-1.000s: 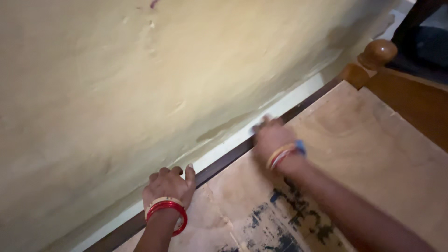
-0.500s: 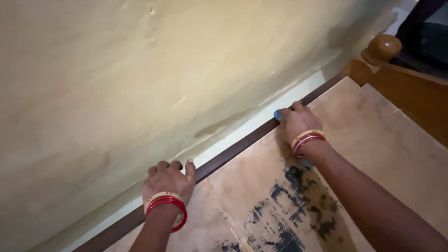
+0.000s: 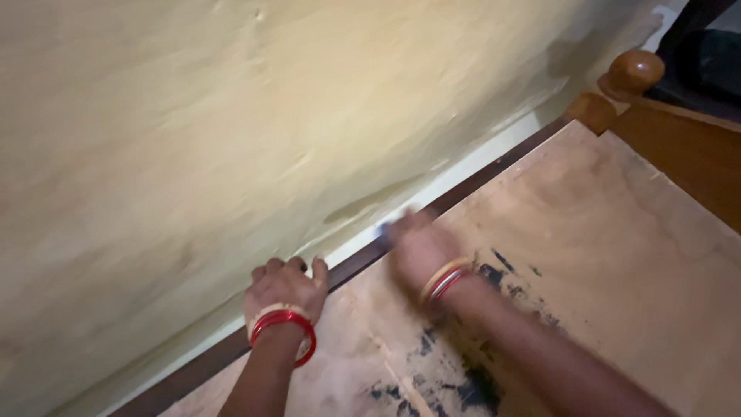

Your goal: The person wipes a wooden bed frame or headboard with a blue cloth by hand, covering different areas of the surface and edges.

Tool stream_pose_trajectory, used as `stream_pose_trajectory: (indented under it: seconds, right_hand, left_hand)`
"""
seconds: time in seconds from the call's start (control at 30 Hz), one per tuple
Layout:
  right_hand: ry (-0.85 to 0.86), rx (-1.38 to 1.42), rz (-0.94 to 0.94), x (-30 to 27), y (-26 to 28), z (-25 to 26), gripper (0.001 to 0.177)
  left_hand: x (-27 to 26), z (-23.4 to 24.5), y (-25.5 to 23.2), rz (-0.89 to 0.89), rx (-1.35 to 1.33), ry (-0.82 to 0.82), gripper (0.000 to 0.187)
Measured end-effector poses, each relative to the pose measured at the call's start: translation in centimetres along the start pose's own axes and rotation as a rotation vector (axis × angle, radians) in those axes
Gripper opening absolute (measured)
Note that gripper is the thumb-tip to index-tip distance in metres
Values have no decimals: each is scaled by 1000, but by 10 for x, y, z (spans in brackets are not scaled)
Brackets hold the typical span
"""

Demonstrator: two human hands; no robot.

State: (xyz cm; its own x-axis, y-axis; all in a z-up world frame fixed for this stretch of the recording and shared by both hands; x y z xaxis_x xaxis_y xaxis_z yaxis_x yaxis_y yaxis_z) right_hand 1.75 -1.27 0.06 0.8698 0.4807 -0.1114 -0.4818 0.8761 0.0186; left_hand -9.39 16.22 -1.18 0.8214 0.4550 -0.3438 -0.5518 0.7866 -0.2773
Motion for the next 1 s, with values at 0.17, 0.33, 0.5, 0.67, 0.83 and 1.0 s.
stream_pose_trajectory:
  seconds: [0.17,0.33,0.5,0.67,0.83,1.0]
  right_hand:
    - [-209,17,-224,21,-74,32,34]
    - [-112,-161,-170,6,-7,14,28]
    - [-39,-6,-50,-31,59,-8,36]
    - [131,1026,12,-3,0,-17,29]
    - [665,1962,-270,-29,-21,-4,37]
    - [776,1774,-85,-55,22,37,46]
  left_hand:
    - [-7,-1,1,-20,20,-21,63]
    - [-9,3,-1,18,59,-80,63]
    - [-2,-18,6,-27,-6,-99,62]
    - [-26,-41,45,-241,-162,-201,51]
    - [-70,-37,77,-342,-100,-290,58]
    - [-137,1,119,-210,194,-132,56]
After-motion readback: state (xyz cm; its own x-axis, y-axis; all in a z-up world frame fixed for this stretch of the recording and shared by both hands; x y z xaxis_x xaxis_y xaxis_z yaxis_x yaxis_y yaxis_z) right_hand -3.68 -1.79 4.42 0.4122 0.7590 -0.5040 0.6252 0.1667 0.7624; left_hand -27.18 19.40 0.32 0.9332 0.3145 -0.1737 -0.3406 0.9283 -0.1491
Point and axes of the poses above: each hand's wrist, its own x-axis towards the middle knuckle, its own z-axis out of the back of the hand, y = z × x, the point moved 5 cm from there along x, towards the middle knuckle, and after that the axes turned 7 degrees about -z, right-handed, at the moved point
